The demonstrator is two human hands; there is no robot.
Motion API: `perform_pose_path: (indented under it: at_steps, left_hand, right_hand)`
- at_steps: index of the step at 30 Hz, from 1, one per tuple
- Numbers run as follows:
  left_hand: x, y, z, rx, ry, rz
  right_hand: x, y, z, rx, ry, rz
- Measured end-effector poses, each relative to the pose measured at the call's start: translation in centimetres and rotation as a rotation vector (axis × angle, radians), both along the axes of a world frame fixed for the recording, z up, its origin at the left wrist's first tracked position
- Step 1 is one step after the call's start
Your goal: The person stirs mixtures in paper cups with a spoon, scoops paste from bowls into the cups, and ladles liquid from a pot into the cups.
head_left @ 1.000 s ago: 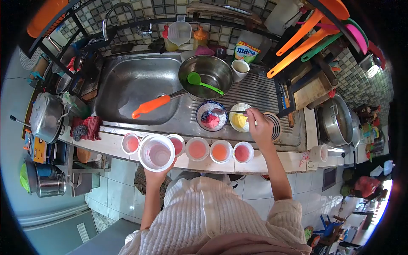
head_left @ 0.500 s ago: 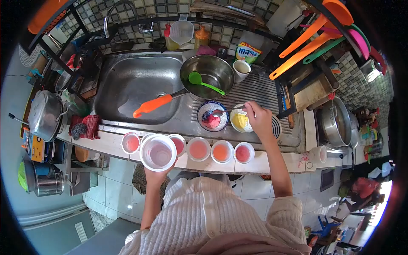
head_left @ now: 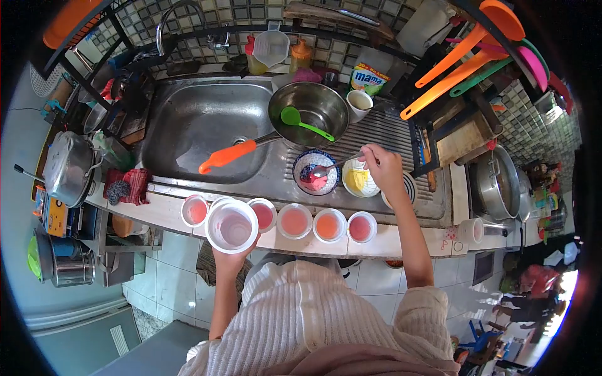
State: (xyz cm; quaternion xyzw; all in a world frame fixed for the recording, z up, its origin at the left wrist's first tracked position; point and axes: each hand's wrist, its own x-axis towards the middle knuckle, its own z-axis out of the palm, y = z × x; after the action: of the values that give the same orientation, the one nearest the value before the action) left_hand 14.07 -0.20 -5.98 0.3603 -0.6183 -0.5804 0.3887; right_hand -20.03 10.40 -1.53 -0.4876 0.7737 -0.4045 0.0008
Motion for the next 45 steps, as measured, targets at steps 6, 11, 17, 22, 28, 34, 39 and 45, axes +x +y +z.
perform_pose_path:
  at_steps: [6,11,17,22,28,34,39,45]
  left_hand:
    - [-0.1,0.0,0.3,0.005,0.011,-0.005]
    - [-0.3,0.1,0.7,-0.079,0.009,0.008]
    - [-0.4,0.3,1.0,-0.052,0.028,0.009]
    - [-0.5,0.2,0.7,0.007,0.024,0.018]
    - [-0.6,0.1,1.0,0.023,0.025,0.012]
    - [-0.7,0.1,0.7,-0.01,-0.04,-0.016]
    - [-1.0,0.0,0.6,-0.017,-0.036,-0.032]
    - [-1.3,0.3,0.6,-0.044,-0.072,-0.009]
  right_hand:
    - [-0.2,-0.5,-0.2,0.03,-0.102,0.013]
    - [-0.5,-0.8,-0.3,0.049,-0.153,0.023]
    - [-0.7,-0.7,-0.4,0.07,-0.188,0.009]
    - [-1.6,-0.5,-2.3,0.016,-0.377,-0.059]
    - [-0.4,0.9,-1.5,-0.104,-0.416,-0.136]
    - [0.5,2.5,-2.3,-0.118,-0.098,-0.087]
    - [0.8,2.8,-2.8,-0.149,0.082,-0.069]
    - [0.5,2.9,-2.9,-0.063,-0.032,-0.053]
